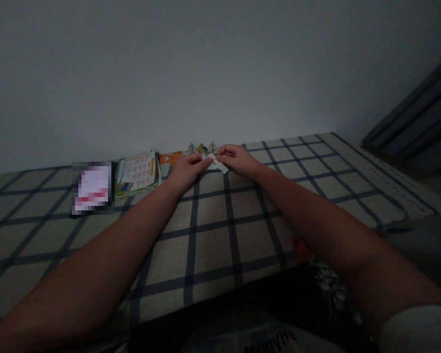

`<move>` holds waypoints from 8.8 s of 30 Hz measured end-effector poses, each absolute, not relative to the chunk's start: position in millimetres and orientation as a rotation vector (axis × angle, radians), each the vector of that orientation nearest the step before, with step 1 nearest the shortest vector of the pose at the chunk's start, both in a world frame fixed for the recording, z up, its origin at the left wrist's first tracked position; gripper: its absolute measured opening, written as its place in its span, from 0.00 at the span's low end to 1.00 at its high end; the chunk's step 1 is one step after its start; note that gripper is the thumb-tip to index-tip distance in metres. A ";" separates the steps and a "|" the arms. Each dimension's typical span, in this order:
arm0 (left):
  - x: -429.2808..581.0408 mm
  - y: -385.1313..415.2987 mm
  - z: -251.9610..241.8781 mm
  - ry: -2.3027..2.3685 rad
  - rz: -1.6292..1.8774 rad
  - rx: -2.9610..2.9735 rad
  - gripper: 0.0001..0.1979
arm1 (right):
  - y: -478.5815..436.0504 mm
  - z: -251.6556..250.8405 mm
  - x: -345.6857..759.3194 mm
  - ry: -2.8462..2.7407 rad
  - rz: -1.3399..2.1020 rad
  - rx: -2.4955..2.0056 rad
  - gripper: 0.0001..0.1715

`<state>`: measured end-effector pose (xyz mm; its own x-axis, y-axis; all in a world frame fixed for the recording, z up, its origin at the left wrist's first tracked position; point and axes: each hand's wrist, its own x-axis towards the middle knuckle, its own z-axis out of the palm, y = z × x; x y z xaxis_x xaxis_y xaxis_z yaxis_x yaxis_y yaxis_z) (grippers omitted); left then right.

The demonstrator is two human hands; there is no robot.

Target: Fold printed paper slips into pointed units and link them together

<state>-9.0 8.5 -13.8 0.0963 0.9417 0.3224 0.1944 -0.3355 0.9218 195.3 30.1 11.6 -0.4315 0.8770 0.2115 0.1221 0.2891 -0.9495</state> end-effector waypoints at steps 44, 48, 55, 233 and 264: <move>-0.5 11.3 -12.8 1.041 1.424 1.434 0.28 | 29.0 9.9 195.4 -1.751 1.292 -0.892 0.07; -0.7 10.7 -13.1 1.038 1.404 1.446 0.27 | 30.3 9.4 196.0 -1.769 1.280 -0.872 0.07; -2.6 10.7 -14.9 1.061 1.389 1.462 0.27 | 34.1 6.2 196.5 -1.782 1.288 -0.843 0.07; -2.3 6.2 -5.8 1.270 1.496 1.652 0.25 | 29.7 6.2 193.9 -1.824 1.321 -0.857 0.06; -3.9 7.3 -10.7 1.097 1.312 1.601 0.18 | 31.6 11.1 197.0 -1.703 1.176 -0.937 0.04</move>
